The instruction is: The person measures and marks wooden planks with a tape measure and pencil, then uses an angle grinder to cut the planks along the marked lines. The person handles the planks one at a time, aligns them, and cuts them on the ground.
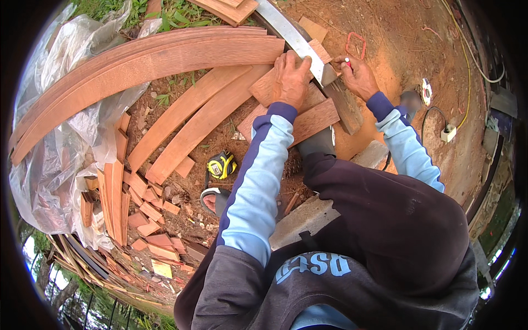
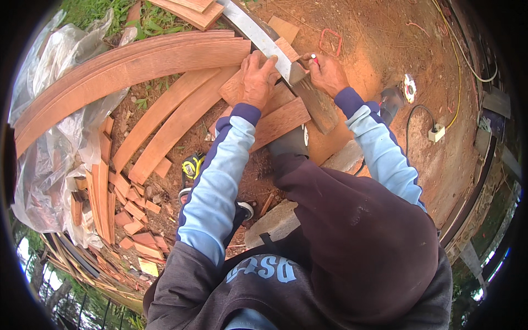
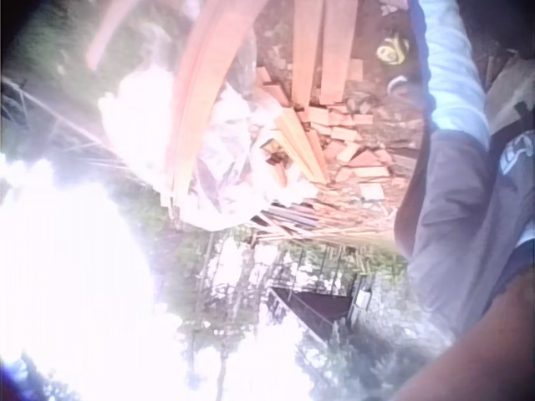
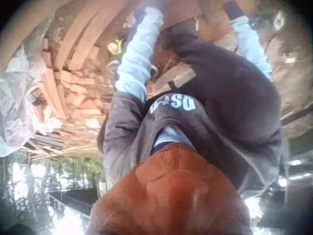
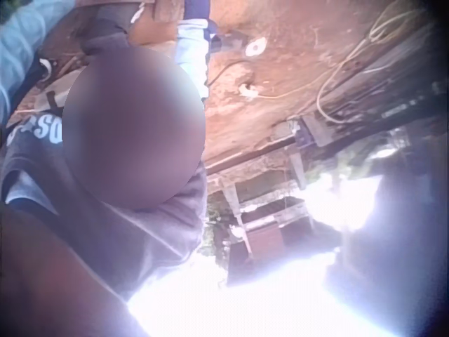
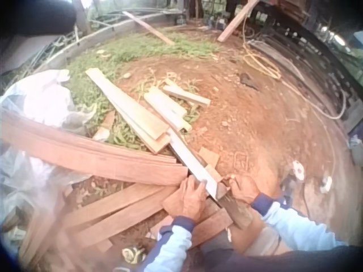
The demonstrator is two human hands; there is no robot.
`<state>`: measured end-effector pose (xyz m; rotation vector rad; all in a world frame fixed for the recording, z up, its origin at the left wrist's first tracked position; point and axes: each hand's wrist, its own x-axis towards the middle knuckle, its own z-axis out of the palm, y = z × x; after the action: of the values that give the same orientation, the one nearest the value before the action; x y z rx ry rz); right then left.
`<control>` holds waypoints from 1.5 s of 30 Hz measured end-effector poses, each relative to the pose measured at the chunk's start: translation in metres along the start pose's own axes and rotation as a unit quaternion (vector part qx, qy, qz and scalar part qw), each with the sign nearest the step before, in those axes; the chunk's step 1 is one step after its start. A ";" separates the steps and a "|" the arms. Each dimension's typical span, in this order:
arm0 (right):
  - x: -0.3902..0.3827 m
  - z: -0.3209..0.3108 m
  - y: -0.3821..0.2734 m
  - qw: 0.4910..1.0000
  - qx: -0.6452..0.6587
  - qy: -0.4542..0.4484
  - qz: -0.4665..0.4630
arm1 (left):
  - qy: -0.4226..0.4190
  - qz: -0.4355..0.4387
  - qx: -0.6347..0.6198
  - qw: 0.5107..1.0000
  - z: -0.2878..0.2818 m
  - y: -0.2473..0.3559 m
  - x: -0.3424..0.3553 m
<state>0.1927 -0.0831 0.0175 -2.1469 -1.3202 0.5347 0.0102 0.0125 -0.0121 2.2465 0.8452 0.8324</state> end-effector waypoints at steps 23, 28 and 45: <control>-0.060 -0.053 0.010 0.842 0.436 0.018 0.316 | -0.041 -0.214 0.201 0.955 -0.115 -0.018 -0.061; -0.065 -0.048 0.011 0.840 0.433 0.015 0.325 | -0.073 -0.122 0.190 0.971 -0.107 -0.004 -0.055; -0.053 -0.056 0.009 0.816 0.487 0.061 0.305 | -0.002 -0.038 0.164 0.986 -0.048 0.034 0.005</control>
<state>0.2088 -0.1477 0.0571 -1.5851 -0.1012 1.0220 -0.0090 0.0096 0.0437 2.4764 1.1284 0.6942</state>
